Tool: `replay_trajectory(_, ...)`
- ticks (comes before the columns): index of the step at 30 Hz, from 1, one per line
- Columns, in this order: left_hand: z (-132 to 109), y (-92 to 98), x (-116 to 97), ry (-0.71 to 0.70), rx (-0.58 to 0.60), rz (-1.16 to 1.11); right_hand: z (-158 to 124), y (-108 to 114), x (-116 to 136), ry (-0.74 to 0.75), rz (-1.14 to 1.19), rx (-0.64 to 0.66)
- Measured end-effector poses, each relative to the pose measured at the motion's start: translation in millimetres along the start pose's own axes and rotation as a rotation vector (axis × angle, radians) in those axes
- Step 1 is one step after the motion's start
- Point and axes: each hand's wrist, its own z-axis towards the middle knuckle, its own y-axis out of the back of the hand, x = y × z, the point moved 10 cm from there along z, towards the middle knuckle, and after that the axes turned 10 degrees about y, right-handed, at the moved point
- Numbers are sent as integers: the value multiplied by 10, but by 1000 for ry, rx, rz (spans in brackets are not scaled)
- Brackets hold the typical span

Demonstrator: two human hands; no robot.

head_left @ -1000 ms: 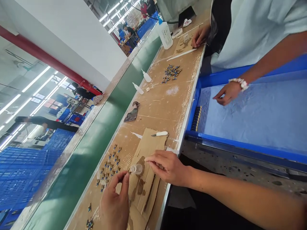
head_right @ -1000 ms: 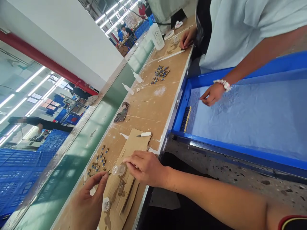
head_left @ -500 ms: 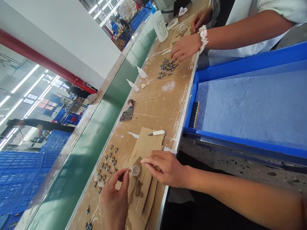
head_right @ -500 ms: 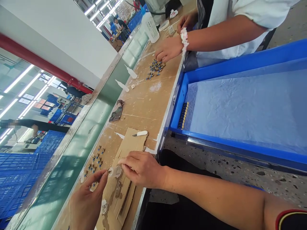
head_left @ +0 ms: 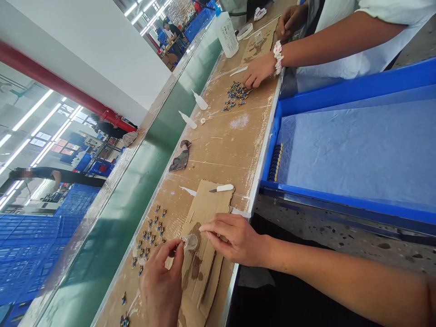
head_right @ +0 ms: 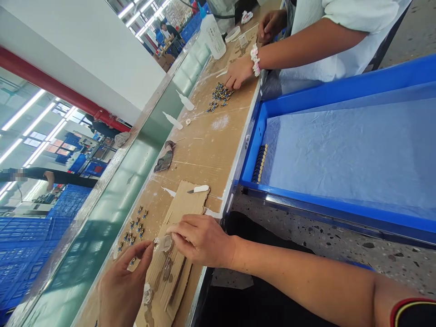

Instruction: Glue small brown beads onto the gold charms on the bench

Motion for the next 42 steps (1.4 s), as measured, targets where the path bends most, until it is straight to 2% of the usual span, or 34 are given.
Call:
replay_trajectory(4, 13, -20, 9, 18, 25, -31, -7, -2, -7, -5, 6, -1)
replay_trajectory(7, -4, 17, 82, 103, 11, -98, -7, -1, -6, -3, 4, 4)
replay_trajectory(12, -225, 166, 489, 377, -64, -374, -3, 25, 13, 12, -17, -11)
replay_trajectory(14, -391, 204, 698, 459, -97, -510, -5, 27, 20, 14, -11, -11)
replay_trajectory(16, -603, 257, 934, 535, -183, -658, -12, 27, 26, 11, 9, -5)
replay_trajectory(20, -1157, 239, 1462, 777, -383, -1034, -45, 21, 22, -21, 51, 36)
replay_trajectory(23, -1577, 213, 1792, 901, -516, -1189, -84, 15, 17, -50, 37, 91)
replay_trajectory(26, -1923, 178, 2098, 931, -542, -1197, -122, 18, 24, -70, 40, 112)
replay_trajectory(29, -2212, 136, 2386, 906, -551, -1134, -168, 45, 100, -56, 33, 71)
replay_trajectory(33, -2477, 23, 2662, 923, -570, -1072, -293, -17, 273, -49, 63, 72)
replay_trajectory(38, -2618, 29, 2781, 956, -569, -805, -403, -171, 568, 67, 115, 132)
replay_trajectory(42, -2663, 57, 2823, 945, -548, -660, -435, -271, 588, 41, 109, 188)
